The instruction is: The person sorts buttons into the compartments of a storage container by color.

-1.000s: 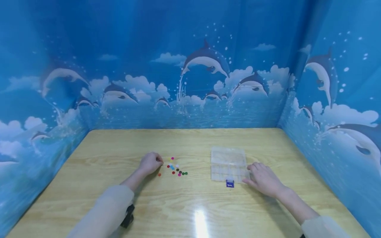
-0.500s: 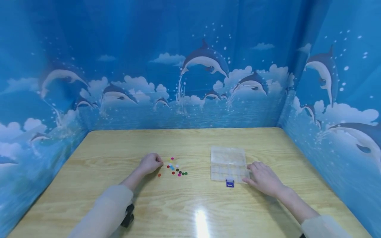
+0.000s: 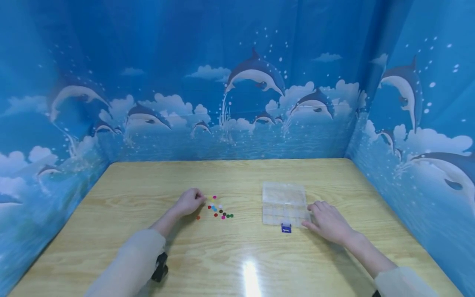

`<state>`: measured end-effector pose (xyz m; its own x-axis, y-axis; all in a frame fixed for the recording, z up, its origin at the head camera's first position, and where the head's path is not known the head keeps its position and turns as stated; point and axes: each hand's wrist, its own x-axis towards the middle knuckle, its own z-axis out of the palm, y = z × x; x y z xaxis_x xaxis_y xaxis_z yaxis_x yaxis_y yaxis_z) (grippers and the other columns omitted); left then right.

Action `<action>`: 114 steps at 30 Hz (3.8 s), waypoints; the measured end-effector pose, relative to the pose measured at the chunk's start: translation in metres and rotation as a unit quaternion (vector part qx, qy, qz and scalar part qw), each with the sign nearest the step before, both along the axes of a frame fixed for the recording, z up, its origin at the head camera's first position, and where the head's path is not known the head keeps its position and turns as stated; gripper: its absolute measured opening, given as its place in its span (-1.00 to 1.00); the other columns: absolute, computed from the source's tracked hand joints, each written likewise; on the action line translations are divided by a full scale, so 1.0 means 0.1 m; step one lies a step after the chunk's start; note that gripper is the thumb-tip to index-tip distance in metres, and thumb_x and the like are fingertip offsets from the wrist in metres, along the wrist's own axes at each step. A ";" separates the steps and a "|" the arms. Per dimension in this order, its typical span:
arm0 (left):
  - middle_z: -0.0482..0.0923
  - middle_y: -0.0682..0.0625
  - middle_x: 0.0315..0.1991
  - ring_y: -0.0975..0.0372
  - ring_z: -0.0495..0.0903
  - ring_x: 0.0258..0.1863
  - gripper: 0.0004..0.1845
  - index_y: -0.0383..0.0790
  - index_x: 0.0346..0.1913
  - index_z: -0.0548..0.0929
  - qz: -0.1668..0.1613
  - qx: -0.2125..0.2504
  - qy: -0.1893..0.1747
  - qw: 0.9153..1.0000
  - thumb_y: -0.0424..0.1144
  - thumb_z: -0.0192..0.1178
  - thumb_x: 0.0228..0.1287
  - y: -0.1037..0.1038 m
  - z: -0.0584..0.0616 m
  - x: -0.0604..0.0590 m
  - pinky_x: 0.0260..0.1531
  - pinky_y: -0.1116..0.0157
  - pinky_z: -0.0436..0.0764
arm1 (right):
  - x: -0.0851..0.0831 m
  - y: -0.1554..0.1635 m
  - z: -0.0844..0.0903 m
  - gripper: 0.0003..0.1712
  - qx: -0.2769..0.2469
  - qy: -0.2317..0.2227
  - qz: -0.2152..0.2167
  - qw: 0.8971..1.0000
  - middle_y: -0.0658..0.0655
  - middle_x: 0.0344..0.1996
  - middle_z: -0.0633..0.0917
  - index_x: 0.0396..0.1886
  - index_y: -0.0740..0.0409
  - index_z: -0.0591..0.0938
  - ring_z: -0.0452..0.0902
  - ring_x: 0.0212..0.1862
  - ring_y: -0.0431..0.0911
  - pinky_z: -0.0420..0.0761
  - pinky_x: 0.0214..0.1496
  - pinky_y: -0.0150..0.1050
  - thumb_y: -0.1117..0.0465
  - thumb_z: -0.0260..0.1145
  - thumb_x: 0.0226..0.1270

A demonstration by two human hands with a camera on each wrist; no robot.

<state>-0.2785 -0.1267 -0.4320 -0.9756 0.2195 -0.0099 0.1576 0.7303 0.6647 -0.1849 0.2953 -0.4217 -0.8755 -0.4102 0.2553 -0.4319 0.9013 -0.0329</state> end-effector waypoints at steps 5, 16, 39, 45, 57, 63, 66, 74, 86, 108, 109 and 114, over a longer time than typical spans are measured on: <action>0.46 -0.06 -0.40 0.18 0.43 -0.40 -0.87 -0.34 -0.28 0.52 -0.001 0.022 0.009 1.000 -0.29 0.11 0.28 0.04 0.02 -0.01 -0.35 0.26 0.46 | 0.00 0.00 0.00 -0.44 0.003 -0.003 -0.002 1.000 0.28 -0.20 0.57 -0.12 0.38 0.54 0.48 -0.12 0.17 0.48 -0.12 0.08 -0.04 0.33 0.13; 0.43 -0.03 -0.42 0.20 0.40 -0.43 -0.90 -0.26 -0.32 0.51 -0.013 0.059 0.005 0.998 -0.28 0.16 0.25 0.29 0.17 -0.01 -0.42 0.31 0.43 | 0.00 0.00 0.01 -0.45 -0.001 -0.004 -0.003 1.000 0.27 -0.21 0.57 -0.12 0.38 0.54 0.48 -0.13 0.15 0.48 -0.12 0.06 -0.04 0.32 0.14; 0.38 -0.04 -0.33 0.19 0.39 -0.36 -0.88 -0.27 -0.28 0.49 -0.070 0.101 0.004 0.992 -0.26 0.12 0.30 0.86 0.15 0.01 -0.36 0.31 0.45 | 0.00 0.01 0.00 -0.44 0.000 0.002 0.007 1.000 0.27 -0.21 0.57 -0.11 0.39 0.54 0.48 -0.13 0.15 0.49 -0.13 0.05 -0.04 0.32 0.14; 0.36 -0.05 -0.34 0.19 0.35 -0.38 -0.89 -0.28 -0.27 0.48 -0.088 0.096 0.022 0.991 -0.28 0.07 0.33 0.93 0.17 0.02 -0.40 0.30 0.40 | -0.02 0.01 0.02 -0.43 0.003 0.005 0.009 1.000 0.27 -0.23 0.57 -0.13 0.39 0.54 0.49 -0.16 0.14 0.50 -0.16 0.04 -0.04 0.33 0.13; 0.39 -0.02 -0.31 0.20 0.38 -0.34 -0.89 -0.24 -0.28 0.50 -0.113 0.087 0.017 0.990 -0.25 0.07 0.33 1.15 0.23 0.01 -0.34 0.32 0.45 | -0.02 0.00 0.01 -0.43 0.011 0.001 0.003 1.000 0.26 -0.24 0.57 -0.13 0.39 0.54 0.49 -0.16 0.14 0.49 -0.14 0.05 -0.05 0.32 0.13; 0.39 -0.01 -0.30 0.21 0.39 -0.32 -0.90 -0.23 -0.29 0.52 -0.123 0.093 0.024 0.988 -0.25 0.10 0.31 1.25 0.22 0.01 -0.34 0.33 0.45 | -0.02 -0.01 0.01 -0.44 0.010 0.001 0.006 1.000 0.25 -0.24 0.57 -0.13 0.39 0.54 0.49 -0.16 0.13 0.49 -0.14 0.04 -0.05 0.32 0.14; 0.39 -0.01 -0.29 0.22 0.38 -0.32 -0.90 -0.23 -0.29 0.53 -0.131 0.096 0.025 0.986 -0.26 0.10 0.31 1.31 0.20 0.02 -0.34 0.33 0.45 | -0.02 -0.01 0.01 -0.44 0.006 0.002 0.007 1.000 0.25 -0.24 0.57 -0.14 0.39 0.54 0.49 -0.16 0.13 0.49 -0.15 0.03 -0.04 0.33 0.13; 0.40 0.02 -0.34 0.25 0.37 -0.34 -0.90 -0.24 -0.33 0.57 -0.169 0.087 0.034 0.981 -0.29 0.11 0.31 1.49 0.12 0.05 -0.35 0.36 0.43 | 0.00 0.02 0.01 -0.44 0.003 -0.007 -0.001 1.000 0.26 -0.21 0.57 -0.13 0.37 0.54 0.49 -0.14 0.14 0.49 -0.13 0.07 -0.05 0.32 0.14; 0.41 0.07 -0.40 0.28 0.40 -0.37 -0.91 -0.20 -0.39 0.58 -0.179 0.056 0.035 0.982 -0.31 0.15 0.26 1.61 0.06 0.10 -0.36 0.39 0.44 | -0.01 -0.01 -0.01 -0.45 0.003 0.003 0.006 1.000 0.25 -0.24 0.57 -0.14 0.39 0.55 0.50 -0.18 0.11 0.52 -0.19 0.01 -0.03 0.34 0.12; 0.50 0.00 -0.32 0.23 0.46 -0.33 -0.88 -0.27 -0.28 0.66 -0.144 0.065 0.046 0.986 -0.31 0.13 0.26 1.49 0.11 0.07 -0.30 0.32 0.47 | -0.02 -0.01 0.00 -0.45 0.008 0.001 0.011 1.000 0.24 -0.25 0.57 -0.14 0.39 0.55 0.49 -0.20 0.10 0.51 -0.18 0.00 -0.03 0.34 0.12; 0.50 0.01 -0.32 0.23 0.46 -0.32 -0.87 -0.27 -0.27 0.65 -0.142 0.061 0.046 0.987 -0.30 0.13 0.26 1.47 0.11 0.06 -0.30 0.31 0.47 | -0.02 -0.01 0.00 -0.45 0.008 0.000 0.012 1.000 0.23 -0.26 0.57 -0.14 0.38 0.55 0.49 -0.20 0.09 0.51 -0.19 0.00 -0.04 0.33 0.13; 0.50 0.02 -0.30 0.23 0.46 -0.29 -0.85 -0.24 -0.25 0.65 -0.132 0.046 0.034 0.990 -0.27 0.11 0.30 1.36 0.13 0.04 -0.28 0.27 0.48 | -0.02 0.00 0.01 -0.45 0.005 -0.005 0.011 1.000 0.22 -0.26 0.57 -0.14 0.37 0.55 0.49 -0.19 0.09 0.51 -0.18 0.02 -0.05 0.33 0.13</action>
<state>-0.2744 0.0091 -0.4186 -0.8815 0.4645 0.0852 0.3816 0.5943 0.7079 -0.1868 0.2950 -0.4206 -0.8689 -0.4320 0.2415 -0.4512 0.8920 -0.0278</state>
